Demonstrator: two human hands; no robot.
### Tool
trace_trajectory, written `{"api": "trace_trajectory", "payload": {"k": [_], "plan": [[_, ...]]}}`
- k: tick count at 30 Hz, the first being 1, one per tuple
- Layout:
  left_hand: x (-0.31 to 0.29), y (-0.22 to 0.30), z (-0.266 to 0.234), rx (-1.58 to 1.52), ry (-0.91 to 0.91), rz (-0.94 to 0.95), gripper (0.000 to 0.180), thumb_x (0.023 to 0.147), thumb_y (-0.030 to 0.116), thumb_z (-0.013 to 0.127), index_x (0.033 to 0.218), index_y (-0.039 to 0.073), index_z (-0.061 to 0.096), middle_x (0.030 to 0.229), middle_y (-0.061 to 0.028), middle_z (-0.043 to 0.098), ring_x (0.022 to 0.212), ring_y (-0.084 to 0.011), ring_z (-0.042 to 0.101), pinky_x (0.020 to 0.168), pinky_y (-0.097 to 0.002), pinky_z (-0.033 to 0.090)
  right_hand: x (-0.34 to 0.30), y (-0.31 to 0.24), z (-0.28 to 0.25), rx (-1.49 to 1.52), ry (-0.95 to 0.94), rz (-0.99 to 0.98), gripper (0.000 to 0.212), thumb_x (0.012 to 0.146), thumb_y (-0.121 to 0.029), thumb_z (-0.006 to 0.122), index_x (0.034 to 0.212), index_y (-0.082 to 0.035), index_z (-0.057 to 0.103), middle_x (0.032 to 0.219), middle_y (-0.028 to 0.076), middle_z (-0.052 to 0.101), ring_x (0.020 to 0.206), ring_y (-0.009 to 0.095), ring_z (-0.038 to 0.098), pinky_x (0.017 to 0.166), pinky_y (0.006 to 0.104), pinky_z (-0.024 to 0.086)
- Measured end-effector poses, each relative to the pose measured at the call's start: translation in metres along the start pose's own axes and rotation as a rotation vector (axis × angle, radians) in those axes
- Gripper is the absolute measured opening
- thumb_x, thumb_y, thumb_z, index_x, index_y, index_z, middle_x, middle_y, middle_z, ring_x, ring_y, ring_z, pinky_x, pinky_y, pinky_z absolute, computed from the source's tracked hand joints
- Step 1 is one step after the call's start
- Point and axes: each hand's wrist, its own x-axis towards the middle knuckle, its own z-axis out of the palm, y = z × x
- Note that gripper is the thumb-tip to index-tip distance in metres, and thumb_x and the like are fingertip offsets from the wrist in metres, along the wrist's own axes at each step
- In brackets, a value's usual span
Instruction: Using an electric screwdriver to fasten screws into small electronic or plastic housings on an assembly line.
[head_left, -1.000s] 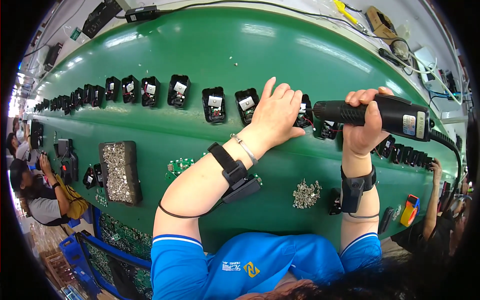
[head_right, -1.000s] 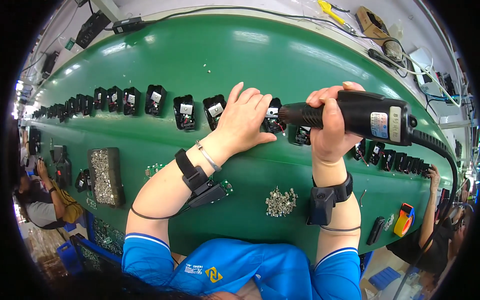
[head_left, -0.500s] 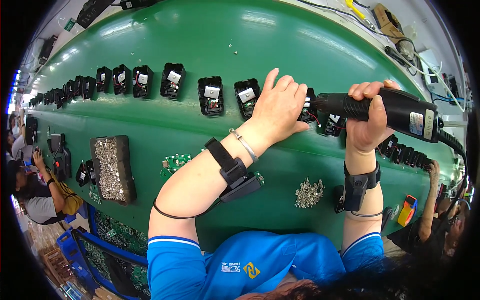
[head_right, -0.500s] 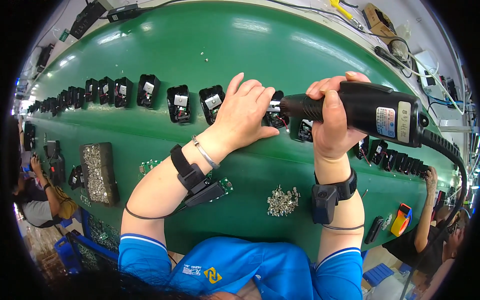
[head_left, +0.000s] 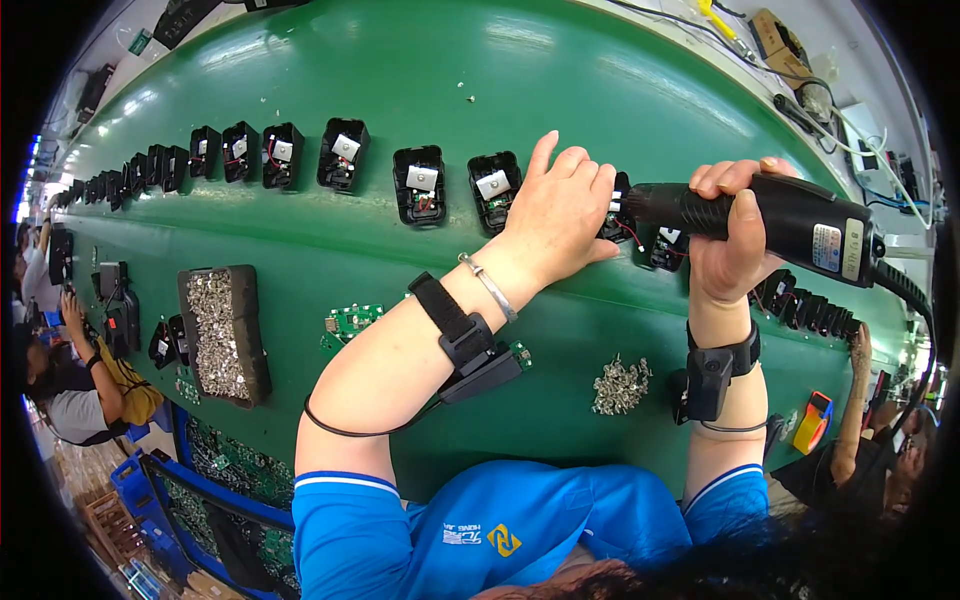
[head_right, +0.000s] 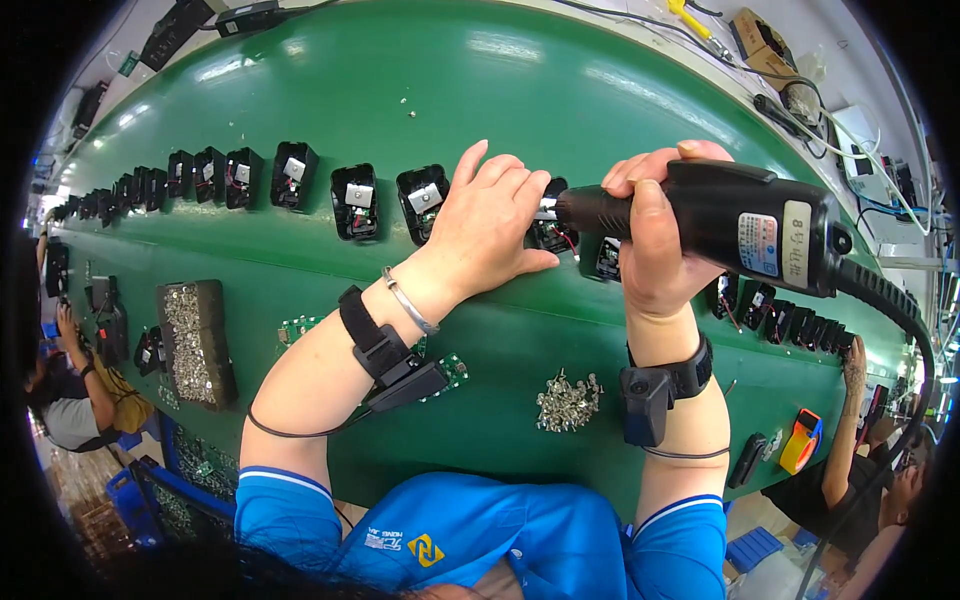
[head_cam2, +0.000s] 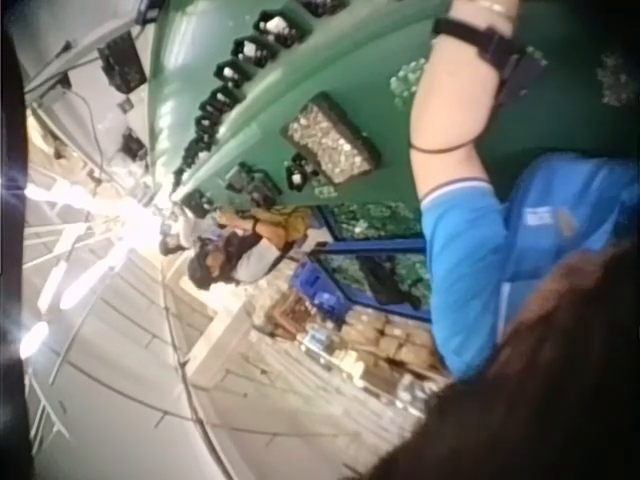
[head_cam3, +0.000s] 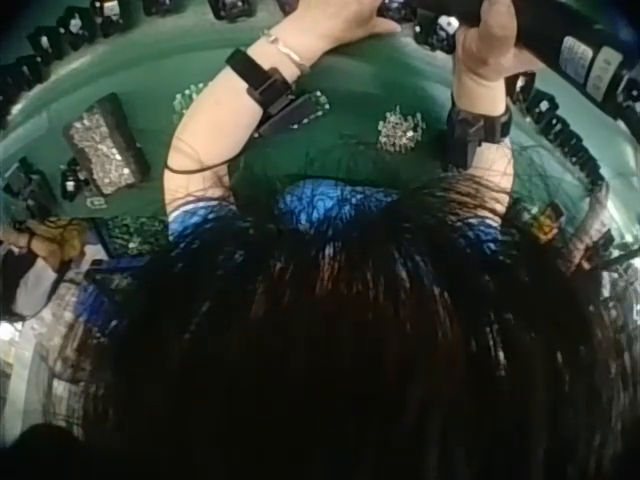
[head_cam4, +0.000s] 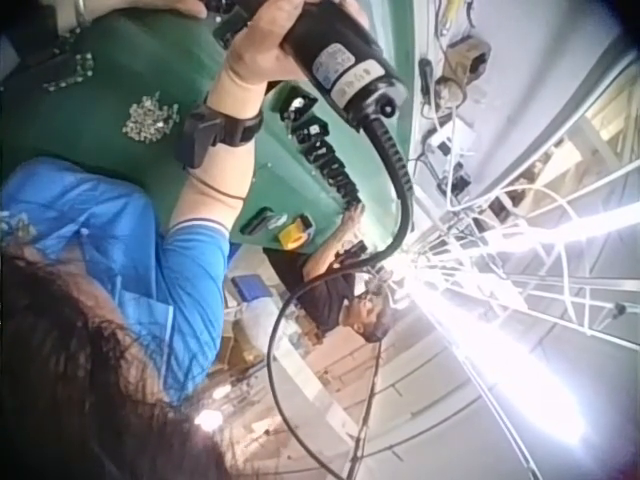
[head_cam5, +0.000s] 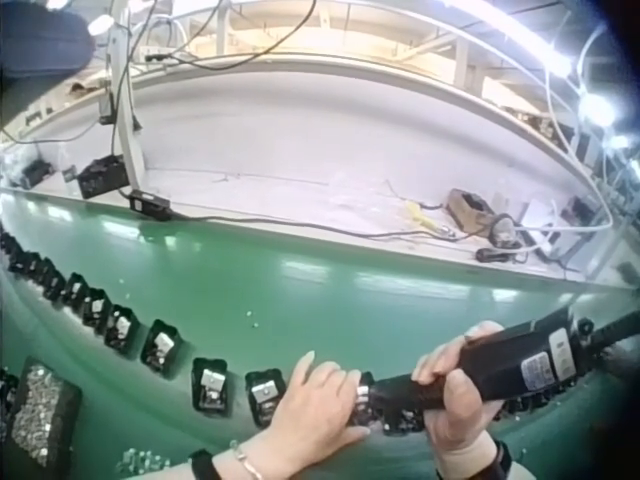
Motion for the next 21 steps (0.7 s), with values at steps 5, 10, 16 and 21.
{"api": "trace_trajectory", "payload": {"k": [5, 10, 16, 21], "plan": [[0.0, -0.005, 0.001, 0.005, -0.036, 0.019, 0.066, 0.048, 0.033, 0.074, 0.099, 0.002, 0.048, 0.087, -0.0085, 0.052, 0.096, -0.024, 0.045, 0.094, -0.0432, 0.024, -0.006, 0.009, 0.006, -0.022, -0.027, -0.007, 0.027, 0.072, -0.004, 0.051, 0.097, -0.007, 0.042, 0.073, 0.007, 0.047, 0.063, 0.018, 0.045, 0.062, 0.0337, 0.039], [-0.002, -0.01, 0.003, 0.013, -0.029, 0.017, 0.064, 0.047, 0.033, 0.074, 0.098, 0.003, 0.05, 0.085, -0.0081, 0.054, 0.094, -0.0235, 0.047, 0.094, -0.0433, 0.024, -0.008, 0.013, 0.009, -0.027, -0.042, 0.019, 0.026, 0.071, 0.001, 0.05, 0.094, -0.007, 0.041, 0.072, 0.007, 0.047, 0.062, 0.017, 0.045, 0.061, 0.0338, 0.04], [-0.001, -0.008, 0.004, 0.034, -0.038, 0.018, 0.065, 0.046, 0.036, 0.074, 0.097, 0.004, 0.051, 0.085, -0.0081, 0.054, 0.093, -0.0232, 0.048, 0.094, -0.0429, 0.023, -0.009, 0.01, 0.006, -0.095, -0.07, 0.011, 0.03, 0.071, 0.001, 0.051, 0.098, -0.005, 0.042, 0.072, 0.007, 0.048, 0.064, 0.017, 0.047, 0.062, 0.0341, 0.041], [-0.004, -0.011, 0.004, 0.133, 0.083, 0.068, 0.066, 0.043, 0.043, 0.073, 0.091, 0.002, 0.052, 0.083, -0.0076, 0.054, 0.092, -0.0227, 0.047, 0.094, -0.0437, 0.023, -0.002, -0.035, 0.002, 0.059, -0.015, -0.029, 0.034, 0.074, -0.007, 0.049, 0.108, -0.004, 0.041, 0.076, 0.006, 0.047, 0.067, 0.016, 0.044, 0.065, 0.0328, 0.037]]}}
